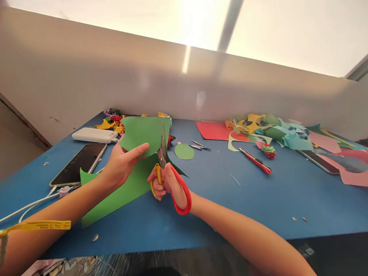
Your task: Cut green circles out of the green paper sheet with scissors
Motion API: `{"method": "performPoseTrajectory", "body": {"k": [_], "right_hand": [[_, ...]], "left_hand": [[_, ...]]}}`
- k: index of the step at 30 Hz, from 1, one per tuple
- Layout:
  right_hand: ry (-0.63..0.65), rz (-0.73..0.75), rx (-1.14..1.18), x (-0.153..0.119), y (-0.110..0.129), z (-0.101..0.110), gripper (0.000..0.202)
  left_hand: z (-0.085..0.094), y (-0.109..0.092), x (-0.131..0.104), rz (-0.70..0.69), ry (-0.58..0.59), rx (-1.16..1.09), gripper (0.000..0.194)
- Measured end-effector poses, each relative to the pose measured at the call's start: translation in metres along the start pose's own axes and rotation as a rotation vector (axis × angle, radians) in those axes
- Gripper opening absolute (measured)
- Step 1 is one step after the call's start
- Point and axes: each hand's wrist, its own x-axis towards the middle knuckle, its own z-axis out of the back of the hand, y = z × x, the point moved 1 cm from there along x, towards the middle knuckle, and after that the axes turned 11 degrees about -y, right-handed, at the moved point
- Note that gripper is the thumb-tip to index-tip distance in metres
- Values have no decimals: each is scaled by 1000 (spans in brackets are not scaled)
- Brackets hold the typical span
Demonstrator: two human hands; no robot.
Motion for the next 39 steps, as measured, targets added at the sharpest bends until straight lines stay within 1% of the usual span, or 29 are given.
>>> {"method": "performPoseTrajectory", "body": {"k": [1,2,3,5,6,12,16,20,24,27,32,39], "right_hand": [[13,7,-9,0,0,0,71],[23,18,-18,0,-1,1,71],[34,32,-26,-1,-1,1,71],[57,56,-37,-1,-2,2,71],[71,61,-39,-1,-2,2,72],[129,40,-26,-3,1,0,86],[144,58,-56,-5,3,-2,87],[132,35,-84,-6,4,-2,90],[153,36,-100,-7,8,-3,89],[163,53,-102,-8,10,-4,89],[147,38,-78,-7,9,-6,93],[150,62,-74,-7,7,-4,92]], "left_hand": [[-1,0,-1,26,44,14,36],[-1,0,-2,50,83,41,26],[-1,1,-4,68,119,72,23],[-2,2,-7,67,166,126,26],[-2,2,-8,58,172,148,27],[-1,2,-19,28,71,215,34],[-3,-4,-27,82,87,287,37],[-6,-10,-32,16,61,448,40],[-5,-8,-34,13,90,582,46],[-3,-6,-32,-33,96,615,45],[-2,-6,-31,-38,184,640,46],[-6,-10,-32,-100,197,632,50]]}}
